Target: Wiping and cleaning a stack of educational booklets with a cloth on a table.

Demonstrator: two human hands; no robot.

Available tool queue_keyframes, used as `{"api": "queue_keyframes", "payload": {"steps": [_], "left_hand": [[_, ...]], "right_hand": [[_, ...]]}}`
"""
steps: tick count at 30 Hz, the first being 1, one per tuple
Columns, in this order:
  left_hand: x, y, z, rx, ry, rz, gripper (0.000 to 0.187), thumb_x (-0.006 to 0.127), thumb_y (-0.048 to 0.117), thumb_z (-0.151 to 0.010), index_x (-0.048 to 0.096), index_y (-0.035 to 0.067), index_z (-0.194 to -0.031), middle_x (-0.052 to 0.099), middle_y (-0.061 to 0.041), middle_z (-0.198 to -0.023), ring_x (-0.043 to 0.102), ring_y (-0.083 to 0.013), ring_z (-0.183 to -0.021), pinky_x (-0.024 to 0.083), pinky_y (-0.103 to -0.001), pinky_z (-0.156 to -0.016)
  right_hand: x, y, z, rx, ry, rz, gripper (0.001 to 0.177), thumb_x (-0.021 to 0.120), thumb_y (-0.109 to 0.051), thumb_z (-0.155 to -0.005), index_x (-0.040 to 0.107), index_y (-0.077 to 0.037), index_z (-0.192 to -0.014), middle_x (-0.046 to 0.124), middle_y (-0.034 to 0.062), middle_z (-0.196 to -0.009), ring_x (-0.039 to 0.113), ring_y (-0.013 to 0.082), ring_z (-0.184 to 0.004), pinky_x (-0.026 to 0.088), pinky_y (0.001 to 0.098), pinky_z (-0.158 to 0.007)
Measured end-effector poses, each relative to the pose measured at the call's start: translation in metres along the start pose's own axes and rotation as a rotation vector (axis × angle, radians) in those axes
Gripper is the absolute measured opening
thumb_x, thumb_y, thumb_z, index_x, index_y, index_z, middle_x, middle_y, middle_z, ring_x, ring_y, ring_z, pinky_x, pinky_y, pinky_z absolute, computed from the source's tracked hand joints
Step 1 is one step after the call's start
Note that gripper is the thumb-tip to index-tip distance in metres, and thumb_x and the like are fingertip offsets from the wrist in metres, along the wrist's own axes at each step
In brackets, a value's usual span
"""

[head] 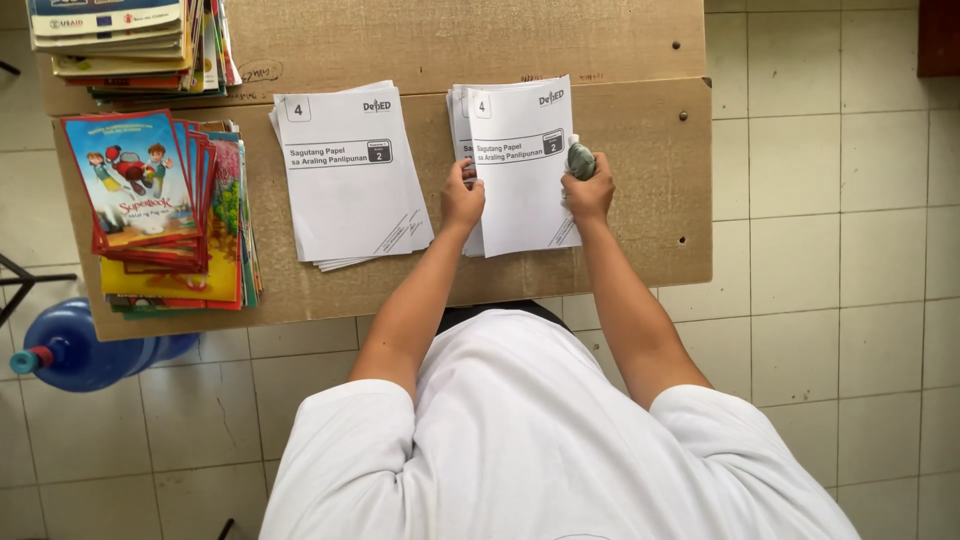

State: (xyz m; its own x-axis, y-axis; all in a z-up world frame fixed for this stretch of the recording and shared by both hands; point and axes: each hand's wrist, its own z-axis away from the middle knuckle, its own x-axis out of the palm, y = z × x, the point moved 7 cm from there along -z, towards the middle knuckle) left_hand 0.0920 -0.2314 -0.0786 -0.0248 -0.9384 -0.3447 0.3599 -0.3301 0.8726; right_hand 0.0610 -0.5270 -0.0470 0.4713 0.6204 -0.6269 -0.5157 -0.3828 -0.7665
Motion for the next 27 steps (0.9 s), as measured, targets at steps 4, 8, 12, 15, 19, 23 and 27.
{"api": "queue_keyframes", "payload": {"steps": [4, 8, 12, 15, 19, 23, 27], "left_hand": [[-0.006, 0.001, 0.001, 0.021, 0.070, -0.010, 0.045, 0.068, 0.011, -0.089, 0.060, 0.014, -0.133, 0.074, -0.011, -0.118, 0.076, -0.0266, -0.102, 0.061, -0.039, -0.088], [-0.016, 0.001, 0.007, 0.048, 0.117, -0.042, 0.045, 0.071, 0.015, -0.088, 0.062, 0.013, -0.132, 0.073, -0.014, -0.121, 0.074, -0.0297, -0.105, 0.061, -0.041, -0.091], [-0.027, -0.030, -0.013, 0.032, 0.145, -0.044, 0.043, 0.068, 0.019, -0.090, 0.062, 0.018, -0.132, 0.072, -0.010, -0.126, 0.073, -0.0259, -0.110, 0.061, -0.038, -0.095], [-0.060, -0.053, -0.022, 0.094, 0.248, -0.055, 0.033, 0.068, 0.020, -0.091, 0.067, 0.016, -0.124, 0.074, -0.012, -0.118, 0.074, -0.0314, -0.106, 0.061, -0.041, -0.091], [-0.145, -0.084, -0.012, 0.154, 0.534, -0.177, 0.030, 0.067, 0.012, -0.087, 0.069, 0.013, -0.117, 0.073, -0.015, -0.110, 0.073, -0.0362, -0.103, 0.060, -0.046, -0.091], [-0.237, -0.110, -0.003, -0.023, 0.750, -0.468, 0.039, 0.068, 0.016, -0.086, 0.068, 0.019, -0.125, 0.061, -0.007, -0.130, 0.064, -0.0331, -0.119, 0.056, -0.048, -0.098], [-0.277, -0.142, -0.007, -0.222, 0.645, -0.487, 0.046, 0.066, 0.024, -0.089, 0.064, 0.021, -0.135, 0.055, -0.002, -0.137, 0.060, -0.0306, -0.123, 0.055, -0.048, -0.099]], "right_hand": [[0.002, -0.005, 0.002, -0.030, -0.050, 0.019, 0.033, 0.075, -0.023, -0.064, 0.067, -0.029, -0.095, 0.070, 0.0042, -0.078, 0.074, 0.0291, -0.082, 0.054, 0.0394, -0.072], [0.001, -0.015, 0.008, -0.172, -0.026, -0.033, 0.042, 0.077, -0.026, -0.076, 0.066, -0.027, -0.116, 0.073, 0.0121, -0.107, 0.070, 0.0378, -0.107, 0.052, 0.0514, -0.091], [-0.006, -0.062, 0.042, -0.564, 0.074, -0.118, 0.047, 0.078, -0.008, -0.083, 0.063, -0.007, -0.128, 0.062, 0.0262, -0.130, 0.058, 0.0465, -0.126, 0.045, 0.0556, -0.106], [0.011, -0.085, 0.064, -0.680, 0.015, -0.147, 0.059, 0.077, -0.006, -0.087, 0.055, -0.004, -0.142, 0.050, 0.0281, -0.143, 0.047, 0.0465, -0.138, 0.037, 0.0570, -0.115], [0.057, -0.117, 0.108, -0.672, -0.290, -0.203, 0.054, 0.073, -0.013, -0.092, 0.056, -0.011, -0.143, 0.062, 0.0251, -0.126, 0.058, 0.0464, -0.124, 0.043, 0.0539, -0.105], [0.146, -0.109, 0.148, -0.491, -0.751, -0.009, 0.052, 0.076, -0.034, -0.088, 0.060, -0.025, -0.136, 0.070, 0.0215, -0.118, 0.062, 0.0475, -0.118, 0.047, 0.0558, -0.102], [0.206, -0.099, 0.177, -0.570, -0.721, 0.084, 0.055, 0.080, -0.030, -0.083, 0.063, -0.015, -0.133, 0.064, 0.0204, -0.125, 0.061, 0.0433, -0.121, 0.047, 0.0527, -0.105]]}}
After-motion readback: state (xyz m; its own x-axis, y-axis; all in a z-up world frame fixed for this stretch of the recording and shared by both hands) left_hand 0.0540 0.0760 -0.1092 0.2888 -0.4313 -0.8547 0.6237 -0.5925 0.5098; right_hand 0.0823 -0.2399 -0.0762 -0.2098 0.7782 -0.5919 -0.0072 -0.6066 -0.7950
